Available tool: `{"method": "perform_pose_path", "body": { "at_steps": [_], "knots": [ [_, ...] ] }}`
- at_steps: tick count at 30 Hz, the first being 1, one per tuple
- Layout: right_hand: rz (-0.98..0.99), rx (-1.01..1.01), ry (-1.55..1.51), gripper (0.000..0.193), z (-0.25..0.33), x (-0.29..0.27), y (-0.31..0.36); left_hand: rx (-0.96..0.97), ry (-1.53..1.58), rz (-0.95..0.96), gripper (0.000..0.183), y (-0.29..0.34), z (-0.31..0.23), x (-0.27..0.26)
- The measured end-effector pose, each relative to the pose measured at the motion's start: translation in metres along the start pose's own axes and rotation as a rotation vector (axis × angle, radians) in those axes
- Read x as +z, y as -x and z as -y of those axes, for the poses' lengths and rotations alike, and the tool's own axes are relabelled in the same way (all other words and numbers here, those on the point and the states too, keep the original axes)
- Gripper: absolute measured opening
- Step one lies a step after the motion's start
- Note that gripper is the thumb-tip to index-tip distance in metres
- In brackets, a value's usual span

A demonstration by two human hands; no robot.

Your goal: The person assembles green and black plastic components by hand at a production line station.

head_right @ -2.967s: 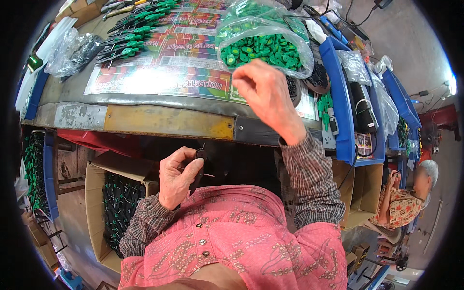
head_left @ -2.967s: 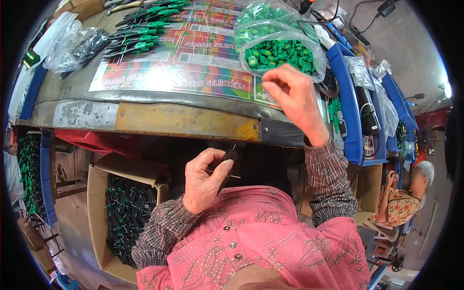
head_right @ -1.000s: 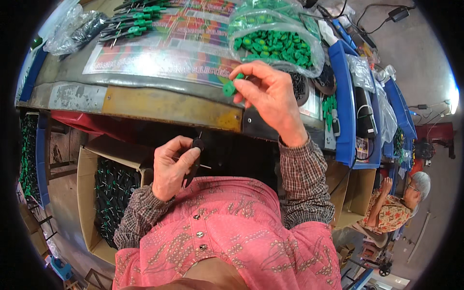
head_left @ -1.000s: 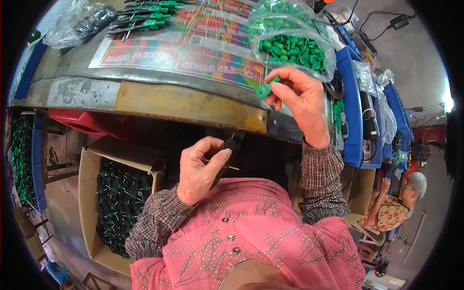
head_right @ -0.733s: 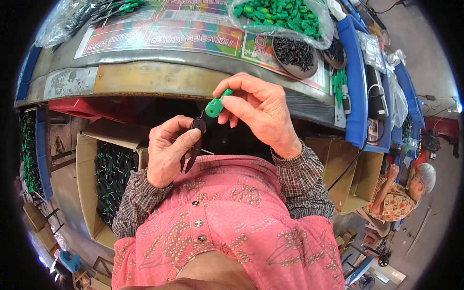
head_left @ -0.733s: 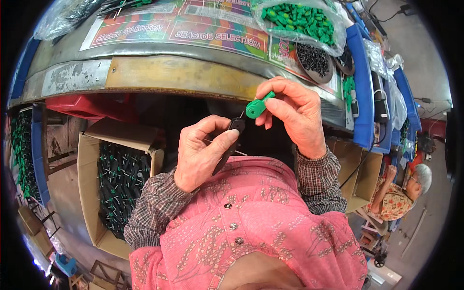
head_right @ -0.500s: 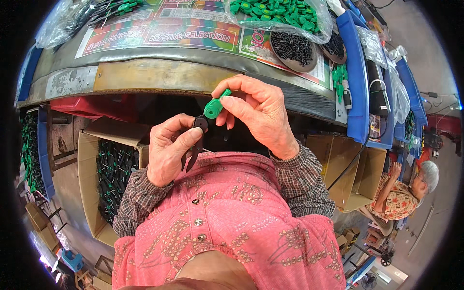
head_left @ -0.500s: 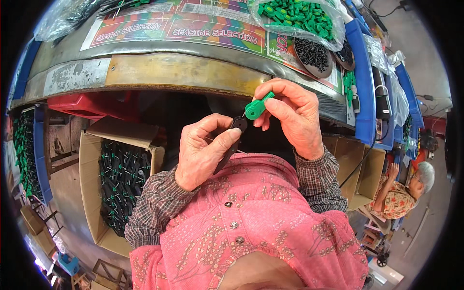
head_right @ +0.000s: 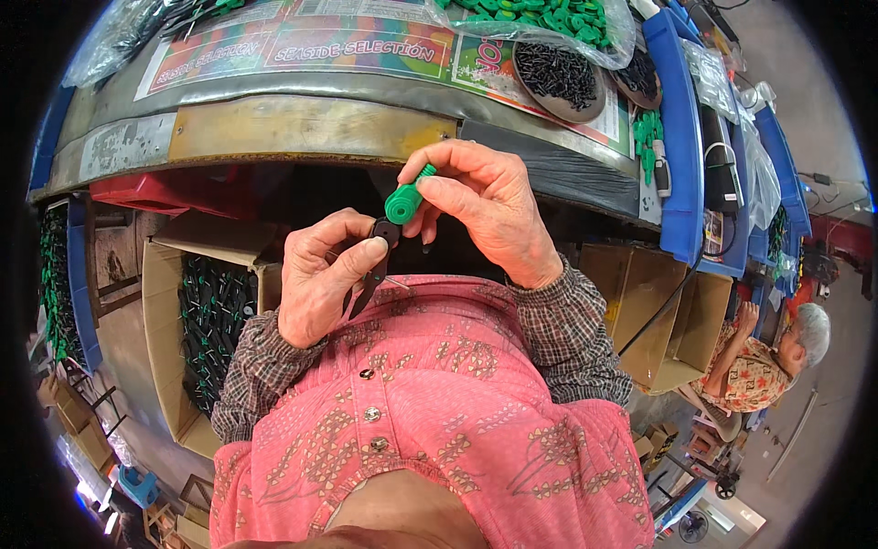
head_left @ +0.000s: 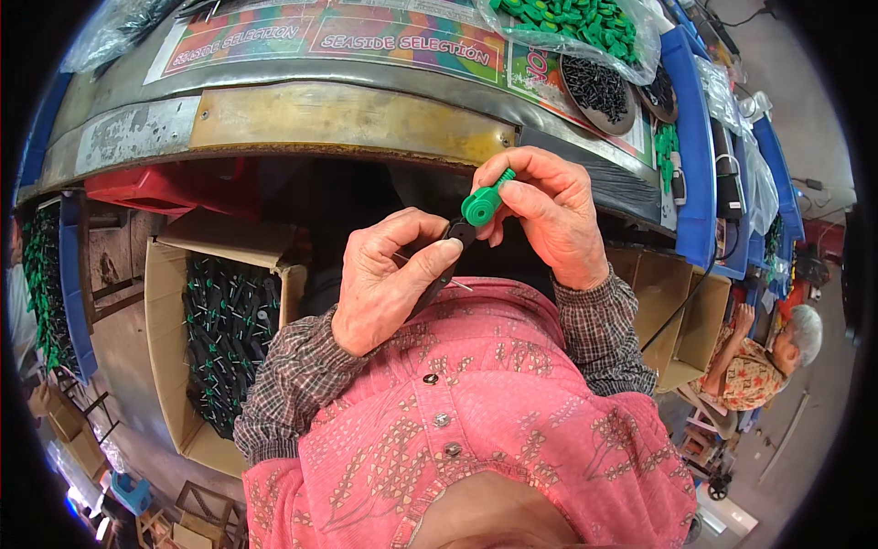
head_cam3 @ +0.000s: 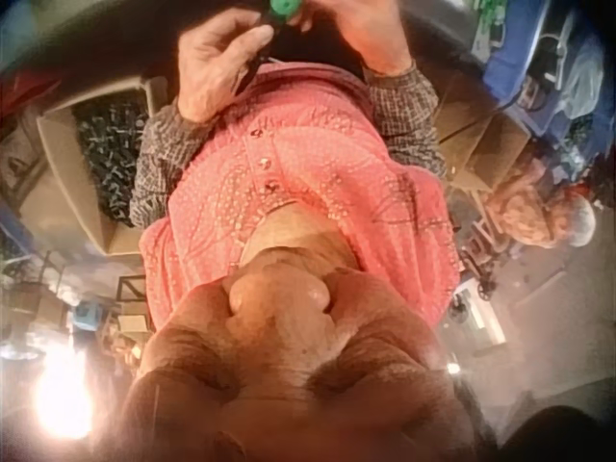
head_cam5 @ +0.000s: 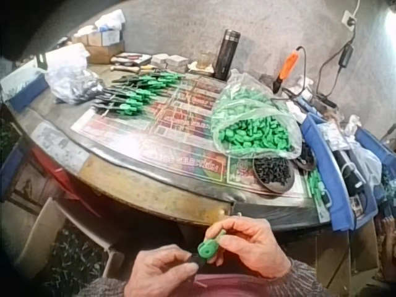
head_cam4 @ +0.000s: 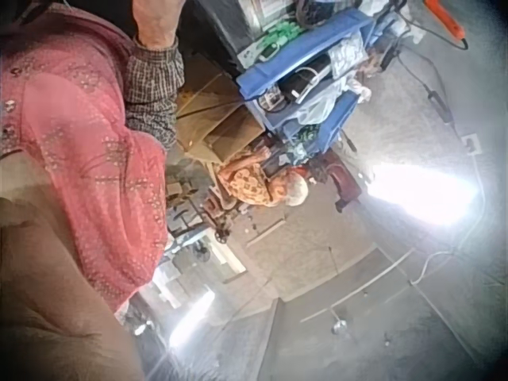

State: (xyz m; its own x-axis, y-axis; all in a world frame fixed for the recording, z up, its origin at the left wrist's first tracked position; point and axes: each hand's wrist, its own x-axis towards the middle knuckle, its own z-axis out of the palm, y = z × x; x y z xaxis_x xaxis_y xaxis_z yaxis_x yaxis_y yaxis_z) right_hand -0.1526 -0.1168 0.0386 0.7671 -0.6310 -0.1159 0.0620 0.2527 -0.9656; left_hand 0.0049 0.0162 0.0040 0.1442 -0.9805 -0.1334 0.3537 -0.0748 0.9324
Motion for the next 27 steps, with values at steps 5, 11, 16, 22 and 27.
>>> {"method": "perform_pose_path", "body": {
  "at_steps": [5, 11, 16, 22, 27],
  "knots": [
    [0.014, 0.004, -0.011, 0.018, -0.002, -0.002, 0.001, 0.066, -0.098, 0.018, 0.012, 0.000, 0.002, -0.001],
    [0.028, 0.017, -0.054, 0.017, -0.005, -0.003, 0.006, 0.092, -0.114, 0.040, 0.011, 0.002, 0.005, 0.001],
    [0.040, 0.038, 0.018, 0.016, -0.005, -0.002, 0.012, 0.132, -0.236, -0.002, 0.009, 0.002, 0.004, 0.004],
    [0.049, 0.021, 0.071, 0.014, -0.006, -0.001, 0.014, 0.168, -0.249, -0.004, 0.009, 0.001, 0.003, 0.005],
    [0.083, -0.025, 0.095, 0.013, -0.006, -0.001, 0.015, 0.207, -0.236, -0.009, 0.008, 0.003, 0.008, 0.005]
  ]
}}
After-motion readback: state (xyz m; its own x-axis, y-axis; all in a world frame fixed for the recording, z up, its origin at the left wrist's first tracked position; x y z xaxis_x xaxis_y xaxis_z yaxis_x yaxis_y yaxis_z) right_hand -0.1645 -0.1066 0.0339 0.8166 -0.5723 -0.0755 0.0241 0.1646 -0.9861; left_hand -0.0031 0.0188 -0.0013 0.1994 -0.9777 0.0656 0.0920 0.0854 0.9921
